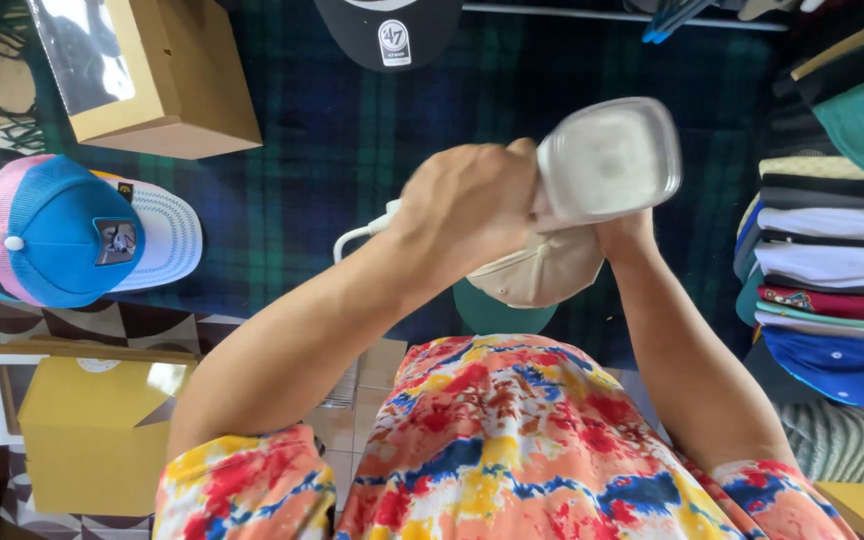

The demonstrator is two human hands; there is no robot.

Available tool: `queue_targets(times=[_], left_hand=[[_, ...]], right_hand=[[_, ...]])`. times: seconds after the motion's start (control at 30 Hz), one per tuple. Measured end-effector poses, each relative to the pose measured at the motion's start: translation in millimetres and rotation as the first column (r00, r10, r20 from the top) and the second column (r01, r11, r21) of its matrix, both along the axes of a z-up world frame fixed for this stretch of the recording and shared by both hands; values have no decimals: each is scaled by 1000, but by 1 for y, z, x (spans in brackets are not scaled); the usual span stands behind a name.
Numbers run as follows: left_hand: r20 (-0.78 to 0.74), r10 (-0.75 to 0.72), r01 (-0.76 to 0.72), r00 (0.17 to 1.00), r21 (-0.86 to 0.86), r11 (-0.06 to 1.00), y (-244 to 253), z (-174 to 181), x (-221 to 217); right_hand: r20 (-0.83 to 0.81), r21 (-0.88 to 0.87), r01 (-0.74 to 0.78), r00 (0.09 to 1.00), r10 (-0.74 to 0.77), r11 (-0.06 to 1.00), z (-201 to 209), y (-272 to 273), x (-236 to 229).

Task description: Using a handheld steamer and a brush to reshape and clean a baseball cap on a workbench.

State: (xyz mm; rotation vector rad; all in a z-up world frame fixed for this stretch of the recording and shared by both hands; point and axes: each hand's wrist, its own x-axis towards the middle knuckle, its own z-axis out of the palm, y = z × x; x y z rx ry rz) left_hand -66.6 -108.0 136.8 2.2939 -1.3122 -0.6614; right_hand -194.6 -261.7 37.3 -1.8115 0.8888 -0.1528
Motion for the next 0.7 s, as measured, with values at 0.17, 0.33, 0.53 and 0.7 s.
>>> queue_targets(times=[0.17, 0.33, 0.53, 0.7], left_hand=[[-78, 284, -272, 956, 139, 952, 79, -15, -7], [7, 413, -412, 911, -50, 910, 157, -91, -38], [85, 644, -647, 760, 18, 762, 181, -81, -99], [-387, 674, -767, 629, -170, 618, 123, -84, -172]], right_hand=[[42, -31, 21, 999, -19, 999, -12, -8, -10], [36, -29, 40, 999, -39, 999, -19, -8, -6], [501, -440, 175, 862, 79, 881, -4, 36, -57], [446, 2, -566, 738, 506, 824, 36, 112, -124]])
